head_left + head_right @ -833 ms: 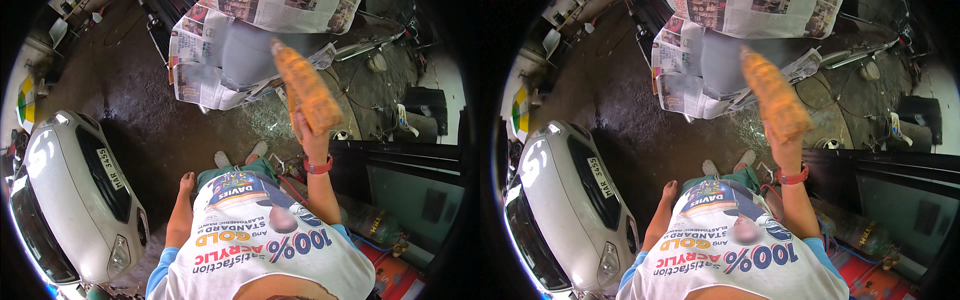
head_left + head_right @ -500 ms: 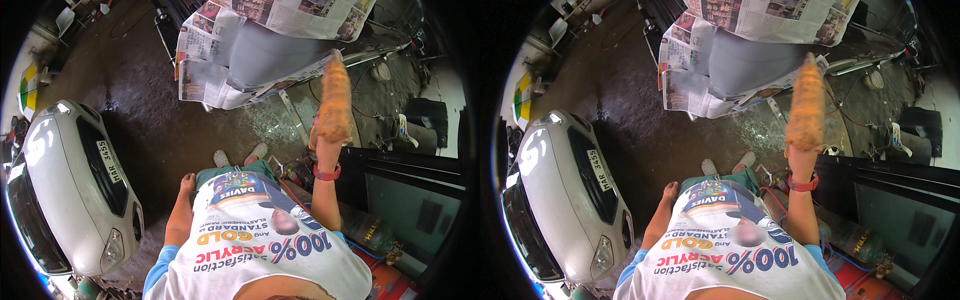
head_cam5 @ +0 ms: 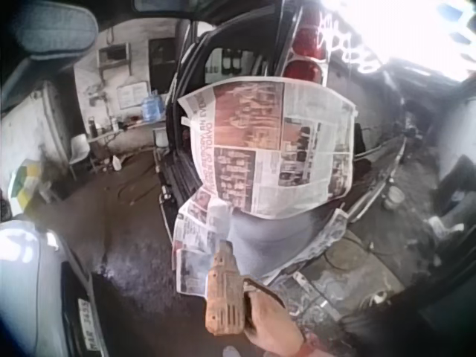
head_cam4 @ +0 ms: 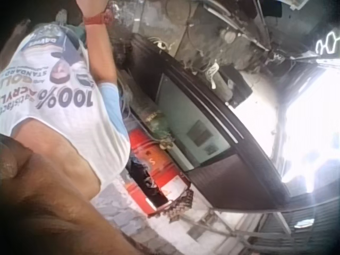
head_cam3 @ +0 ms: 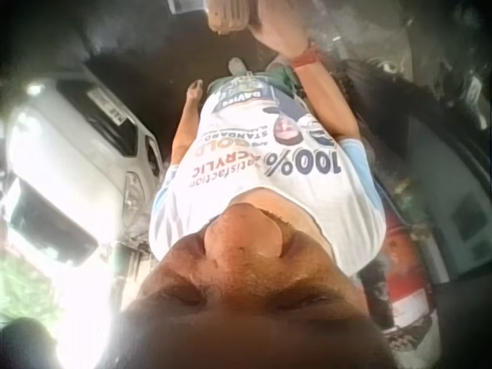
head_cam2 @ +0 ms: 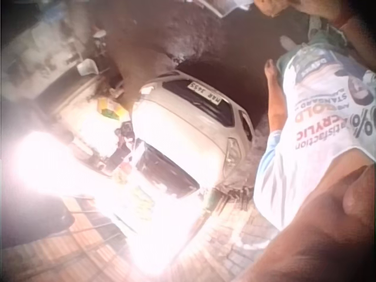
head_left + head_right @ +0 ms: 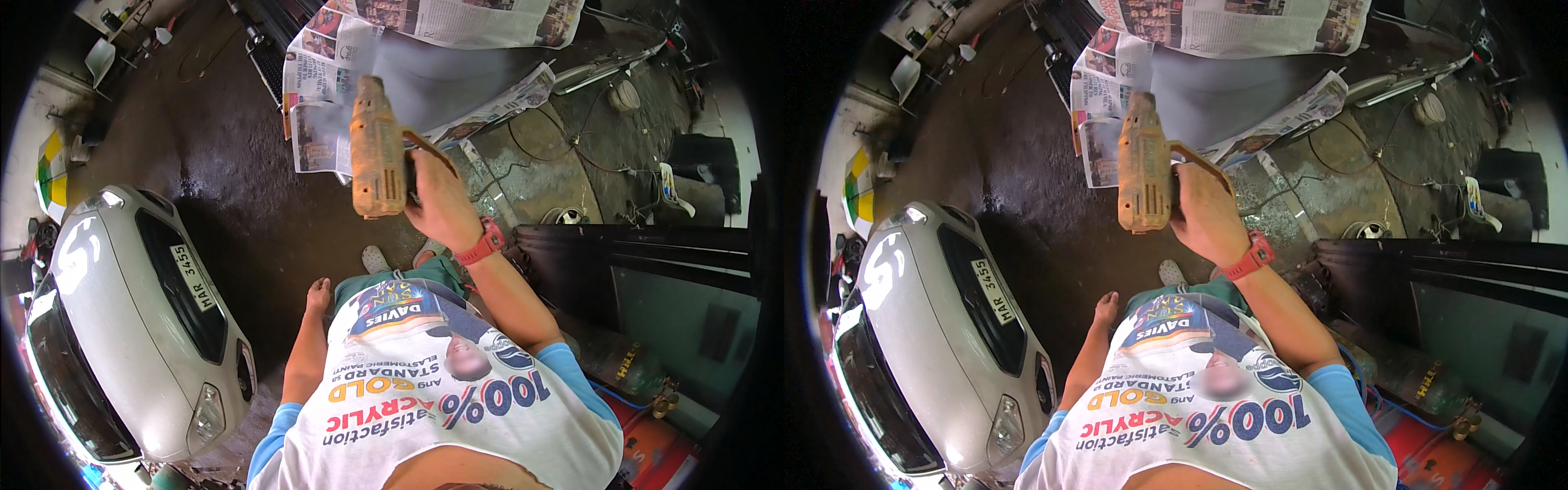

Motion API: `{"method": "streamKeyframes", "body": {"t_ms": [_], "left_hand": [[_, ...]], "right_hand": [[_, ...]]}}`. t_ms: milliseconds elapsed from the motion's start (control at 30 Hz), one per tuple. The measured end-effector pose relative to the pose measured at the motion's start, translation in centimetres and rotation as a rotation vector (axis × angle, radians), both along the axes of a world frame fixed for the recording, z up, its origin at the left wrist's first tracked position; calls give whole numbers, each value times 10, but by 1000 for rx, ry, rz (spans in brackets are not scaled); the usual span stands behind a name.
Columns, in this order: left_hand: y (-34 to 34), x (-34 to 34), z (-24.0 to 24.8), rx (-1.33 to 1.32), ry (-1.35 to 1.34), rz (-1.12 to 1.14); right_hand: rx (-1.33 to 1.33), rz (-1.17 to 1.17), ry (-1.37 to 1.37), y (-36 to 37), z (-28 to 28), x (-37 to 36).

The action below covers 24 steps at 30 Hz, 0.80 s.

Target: The person sits on the floor and wipes a car bumper with a cloth. They then stand up, pick up a spray gun, and apply a coat of grey paint to the bumper, which is covered with newspaper.

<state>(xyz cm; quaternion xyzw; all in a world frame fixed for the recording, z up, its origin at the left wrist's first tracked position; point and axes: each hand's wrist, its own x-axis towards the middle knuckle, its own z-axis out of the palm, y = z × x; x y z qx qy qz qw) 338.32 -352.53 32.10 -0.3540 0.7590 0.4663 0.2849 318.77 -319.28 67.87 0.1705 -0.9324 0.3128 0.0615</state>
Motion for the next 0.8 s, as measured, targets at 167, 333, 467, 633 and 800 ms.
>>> {"method": "streamKeyframes", "body": {"t_ms": [167,333,467,633,800], "left_hand": [[-10,23,-19,-55,-38,-62],[-7,29,-7,-53,-108,-58],[-19,38,-34,-40,-94,-36],[-20,23,-36,-33,-45,-59],[-15,5,-29,-32,-16,-86]], "right_hand": [[83,19,-109,-9,-50,8],[27,47,-177,3,-74,28],[-22,-22,-89,7,-50,33],[-102,-132,34,18,-6,42],[-91,-161,34,29,-9,55]]}}
